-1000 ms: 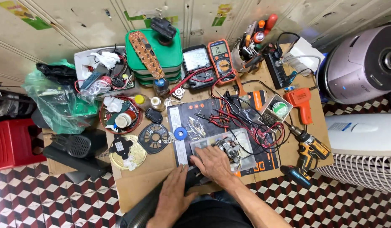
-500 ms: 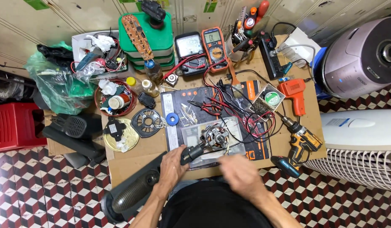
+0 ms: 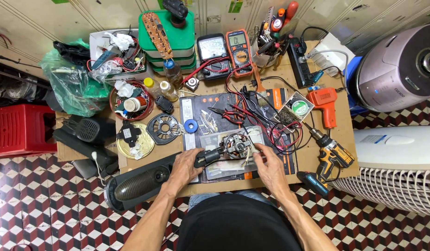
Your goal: Repairing an appliance motor assembly using a multimeter and tools on a workshop workbench.
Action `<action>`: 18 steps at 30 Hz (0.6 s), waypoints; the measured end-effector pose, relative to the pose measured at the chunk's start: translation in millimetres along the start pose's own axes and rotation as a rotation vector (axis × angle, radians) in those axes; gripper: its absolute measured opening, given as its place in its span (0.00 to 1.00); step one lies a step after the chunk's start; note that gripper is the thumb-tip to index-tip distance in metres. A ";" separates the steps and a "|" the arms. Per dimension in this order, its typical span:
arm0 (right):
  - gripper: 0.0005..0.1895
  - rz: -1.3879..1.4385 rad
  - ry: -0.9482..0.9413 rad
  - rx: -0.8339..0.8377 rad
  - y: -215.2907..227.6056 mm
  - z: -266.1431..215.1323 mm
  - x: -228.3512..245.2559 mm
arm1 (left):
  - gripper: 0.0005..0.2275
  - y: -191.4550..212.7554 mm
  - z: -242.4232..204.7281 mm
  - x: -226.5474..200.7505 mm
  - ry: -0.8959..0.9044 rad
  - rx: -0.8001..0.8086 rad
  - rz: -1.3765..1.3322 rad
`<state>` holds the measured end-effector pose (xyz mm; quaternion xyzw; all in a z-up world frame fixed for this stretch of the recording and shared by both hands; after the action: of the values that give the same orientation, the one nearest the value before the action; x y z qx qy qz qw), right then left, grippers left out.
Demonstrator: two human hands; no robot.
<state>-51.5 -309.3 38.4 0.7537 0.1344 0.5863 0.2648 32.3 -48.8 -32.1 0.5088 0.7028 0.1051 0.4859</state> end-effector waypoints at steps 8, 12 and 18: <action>0.24 0.011 0.004 0.047 -15.7 9.4 -7.1 | 0.28 -6.6 1.9 6.8 0.089 0.085 -0.165; 0.25 -0.038 -0.010 0.046 -10.4 13.1 2.4 | 0.30 -8.2 3.3 6.1 0.101 0.054 -0.073; 0.25 -0.051 -0.031 0.052 -10.1 16.9 -2.9 | 0.34 -22.4 0.9 7.0 0.060 -0.013 -0.023</action>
<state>-35.0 -306.5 27.5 0.7656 0.1649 0.5640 0.2620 19.2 -53.7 -51.0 0.4941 0.7223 0.1193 0.4689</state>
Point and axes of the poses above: each hand's wrist, its own z-axis towards the middle knuckle, its own y-axis out of the back of the hand, x = y × z, the point moved 7 cm from there along z, towards the middle knuckle, and after that the axes turned 14 degrees about y, right-handed, at the moved point
